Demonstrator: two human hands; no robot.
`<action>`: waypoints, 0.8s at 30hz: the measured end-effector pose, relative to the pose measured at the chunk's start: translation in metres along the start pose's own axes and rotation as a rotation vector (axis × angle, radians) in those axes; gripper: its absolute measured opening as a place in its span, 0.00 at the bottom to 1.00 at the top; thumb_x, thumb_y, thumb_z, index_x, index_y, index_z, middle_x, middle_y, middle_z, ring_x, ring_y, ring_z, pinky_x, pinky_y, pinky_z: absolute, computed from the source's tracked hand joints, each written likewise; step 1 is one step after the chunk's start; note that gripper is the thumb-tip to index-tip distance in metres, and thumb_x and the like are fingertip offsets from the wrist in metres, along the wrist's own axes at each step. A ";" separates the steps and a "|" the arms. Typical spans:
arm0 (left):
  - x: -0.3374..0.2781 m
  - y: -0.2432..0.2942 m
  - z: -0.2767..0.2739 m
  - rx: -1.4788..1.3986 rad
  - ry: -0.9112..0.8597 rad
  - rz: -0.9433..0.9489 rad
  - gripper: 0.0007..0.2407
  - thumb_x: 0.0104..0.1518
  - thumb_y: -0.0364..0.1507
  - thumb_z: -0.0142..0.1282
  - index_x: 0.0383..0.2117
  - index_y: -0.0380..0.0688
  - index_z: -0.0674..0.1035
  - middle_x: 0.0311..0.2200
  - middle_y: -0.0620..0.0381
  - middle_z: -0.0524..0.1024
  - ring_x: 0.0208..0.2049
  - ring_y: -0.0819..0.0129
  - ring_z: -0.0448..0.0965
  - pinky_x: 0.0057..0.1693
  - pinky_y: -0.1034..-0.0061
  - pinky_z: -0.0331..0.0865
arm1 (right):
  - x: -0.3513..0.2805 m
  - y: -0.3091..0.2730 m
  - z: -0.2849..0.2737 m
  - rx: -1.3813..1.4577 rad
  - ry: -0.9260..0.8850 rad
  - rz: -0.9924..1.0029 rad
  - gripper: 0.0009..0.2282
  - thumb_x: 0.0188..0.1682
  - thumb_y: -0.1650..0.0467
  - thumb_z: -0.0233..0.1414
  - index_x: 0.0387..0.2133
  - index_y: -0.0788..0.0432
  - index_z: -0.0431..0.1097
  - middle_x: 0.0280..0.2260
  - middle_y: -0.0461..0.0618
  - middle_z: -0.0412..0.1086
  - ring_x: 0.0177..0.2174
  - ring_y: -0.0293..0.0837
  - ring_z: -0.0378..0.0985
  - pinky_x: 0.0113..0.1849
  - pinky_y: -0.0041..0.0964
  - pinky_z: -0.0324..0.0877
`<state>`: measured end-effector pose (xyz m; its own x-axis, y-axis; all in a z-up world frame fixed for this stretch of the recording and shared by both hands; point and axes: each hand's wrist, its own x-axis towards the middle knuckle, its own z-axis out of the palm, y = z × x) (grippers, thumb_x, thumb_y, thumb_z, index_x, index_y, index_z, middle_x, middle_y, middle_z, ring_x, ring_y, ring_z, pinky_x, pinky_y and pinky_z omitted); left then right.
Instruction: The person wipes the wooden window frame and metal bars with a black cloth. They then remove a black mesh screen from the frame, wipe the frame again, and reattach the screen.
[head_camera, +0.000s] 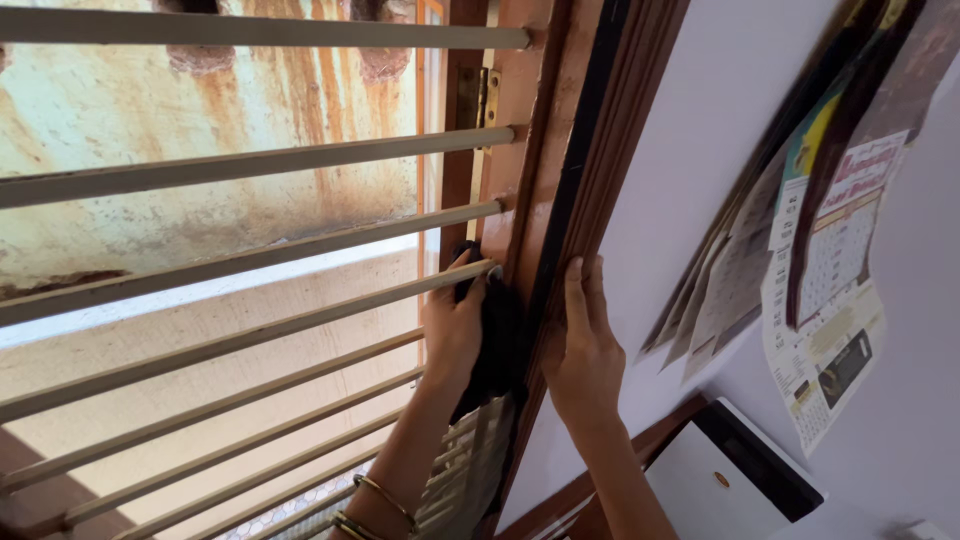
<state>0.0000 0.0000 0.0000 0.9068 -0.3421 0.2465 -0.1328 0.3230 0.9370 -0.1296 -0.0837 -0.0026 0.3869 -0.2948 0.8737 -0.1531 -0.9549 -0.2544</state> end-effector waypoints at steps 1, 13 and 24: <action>-0.010 -0.005 -0.001 0.076 0.003 0.072 0.19 0.59 0.27 0.54 0.59 0.44 0.76 0.54 0.44 0.81 0.56 0.56 0.80 0.60 0.70 0.71 | 0.000 0.001 0.002 0.003 0.001 0.001 0.33 0.45 0.78 0.52 0.68 0.58 0.52 0.66 0.67 0.54 0.52 0.63 0.76 0.38 0.42 0.80; -0.065 -0.031 -0.053 -0.042 -0.029 -0.088 0.18 0.60 0.24 0.53 0.58 0.37 0.76 0.39 0.44 0.83 0.34 0.63 0.84 0.39 0.76 0.80 | 0.022 0.001 0.011 -0.003 -0.067 0.000 0.34 0.47 0.77 0.54 0.69 0.56 0.50 0.66 0.68 0.55 0.45 0.60 0.80 0.36 0.41 0.80; -0.017 -0.062 -0.008 0.046 0.088 0.045 0.22 0.62 0.25 0.51 0.65 0.41 0.69 0.55 0.47 0.77 0.51 0.65 0.79 0.56 0.74 0.72 | 0.022 -0.002 0.011 -0.023 -0.113 0.016 0.38 0.43 0.79 0.55 0.70 0.57 0.49 0.68 0.68 0.53 0.46 0.59 0.81 0.35 0.40 0.80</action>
<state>-0.0045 -0.0071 -0.0639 0.9307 -0.2487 0.2681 -0.1909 0.2950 0.9362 -0.1109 -0.0890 0.0126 0.4845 -0.3132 0.8168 -0.1806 -0.9494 -0.2569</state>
